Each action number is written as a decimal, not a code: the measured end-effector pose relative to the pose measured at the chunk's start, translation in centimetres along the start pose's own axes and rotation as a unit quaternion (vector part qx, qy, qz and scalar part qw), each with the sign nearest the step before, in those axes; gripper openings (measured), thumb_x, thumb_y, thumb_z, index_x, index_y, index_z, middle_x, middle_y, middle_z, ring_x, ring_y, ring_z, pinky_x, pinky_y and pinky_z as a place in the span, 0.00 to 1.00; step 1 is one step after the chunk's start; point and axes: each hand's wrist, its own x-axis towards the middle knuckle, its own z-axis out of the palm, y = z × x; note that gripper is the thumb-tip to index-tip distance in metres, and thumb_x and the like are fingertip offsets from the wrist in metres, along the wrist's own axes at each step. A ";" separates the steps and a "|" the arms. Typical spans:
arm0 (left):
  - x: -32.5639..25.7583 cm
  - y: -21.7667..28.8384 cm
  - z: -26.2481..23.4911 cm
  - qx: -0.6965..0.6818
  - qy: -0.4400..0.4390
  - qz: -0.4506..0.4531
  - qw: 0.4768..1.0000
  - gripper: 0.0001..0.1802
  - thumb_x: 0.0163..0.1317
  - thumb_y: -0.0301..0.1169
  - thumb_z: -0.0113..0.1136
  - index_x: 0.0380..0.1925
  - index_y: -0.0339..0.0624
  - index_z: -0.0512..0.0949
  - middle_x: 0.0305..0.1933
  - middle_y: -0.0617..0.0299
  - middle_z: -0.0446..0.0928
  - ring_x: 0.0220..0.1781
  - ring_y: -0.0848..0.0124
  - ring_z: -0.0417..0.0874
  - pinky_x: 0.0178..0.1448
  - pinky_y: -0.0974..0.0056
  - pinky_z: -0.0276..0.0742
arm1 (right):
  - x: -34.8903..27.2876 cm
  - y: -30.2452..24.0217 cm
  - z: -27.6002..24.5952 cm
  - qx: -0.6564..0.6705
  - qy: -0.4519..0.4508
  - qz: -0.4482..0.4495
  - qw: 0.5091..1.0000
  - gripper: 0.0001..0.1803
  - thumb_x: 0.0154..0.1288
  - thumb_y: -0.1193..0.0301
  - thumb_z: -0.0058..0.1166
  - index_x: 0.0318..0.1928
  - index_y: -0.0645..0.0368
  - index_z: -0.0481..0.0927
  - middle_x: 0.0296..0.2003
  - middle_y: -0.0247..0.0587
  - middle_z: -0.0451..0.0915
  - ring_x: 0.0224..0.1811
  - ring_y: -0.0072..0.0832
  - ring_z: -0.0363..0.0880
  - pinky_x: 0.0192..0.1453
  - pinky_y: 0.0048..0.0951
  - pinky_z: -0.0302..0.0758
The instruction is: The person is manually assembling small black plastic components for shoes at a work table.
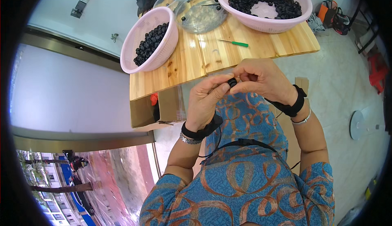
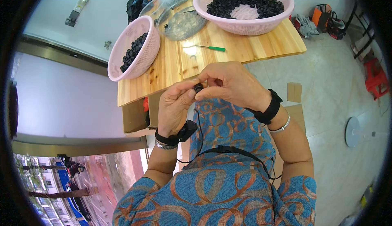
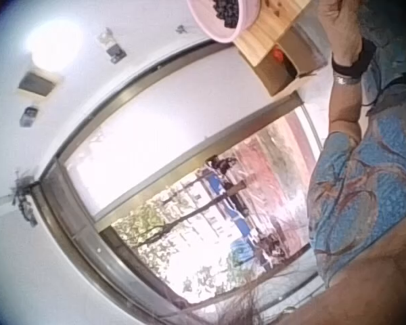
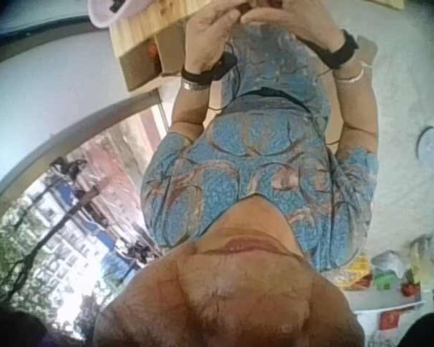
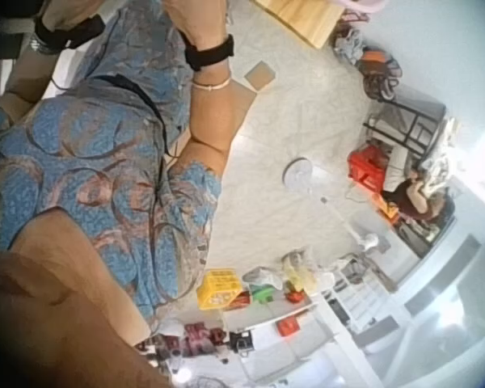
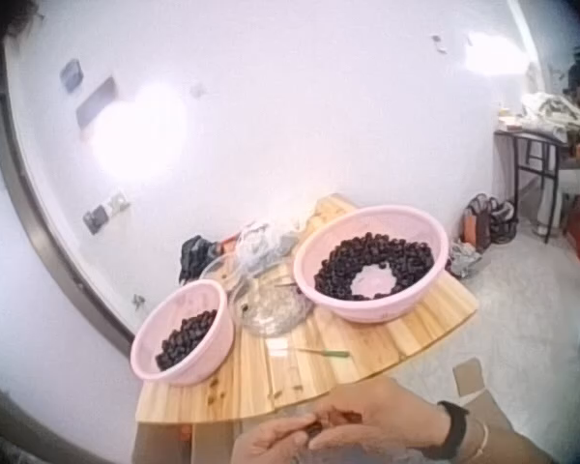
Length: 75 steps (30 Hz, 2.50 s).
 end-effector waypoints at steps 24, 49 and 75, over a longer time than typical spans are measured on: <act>2.4 -0.2 -0.6 -0.066 -0.003 -0.069 0.995 0.16 0.62 0.25 0.51 0.50 0.33 0.70 0.45 0.54 0.76 0.46 0.71 0.78 0.50 0.67 0.77 | 2.4 1.9 -0.4 -0.266 -0.003 -0.138 0.954 0.15 0.51 0.61 0.59 0.27 0.59 0.72 0.23 0.41 0.73 0.26 0.40 0.72 0.29 0.35 0.69; 2.6 0.8 -1.4 -0.042 -0.046 -0.100 0.993 0.19 0.67 0.37 0.47 0.50 0.34 0.70 0.43 0.58 0.75 0.42 0.73 0.78 0.44 0.69 0.78 | 3.0 0.9 1.5 -0.240 0.104 -0.218 0.940 0.13 0.47 0.67 0.62 0.35 0.58 0.79 0.21 0.36 0.70 0.24 0.33 0.71 0.26 0.30 0.68; 1.6 0.5 -2.2 -0.072 -0.091 -0.032 0.993 0.20 0.68 0.40 0.44 0.45 0.33 0.73 0.37 0.58 0.76 0.35 0.74 0.77 0.39 0.71 0.75 | 2.9 0.5 2.6 -0.087 0.047 -0.148 0.984 0.15 0.53 0.73 0.56 0.44 0.61 0.77 0.22 0.36 0.71 0.22 0.27 0.70 0.26 0.25 0.67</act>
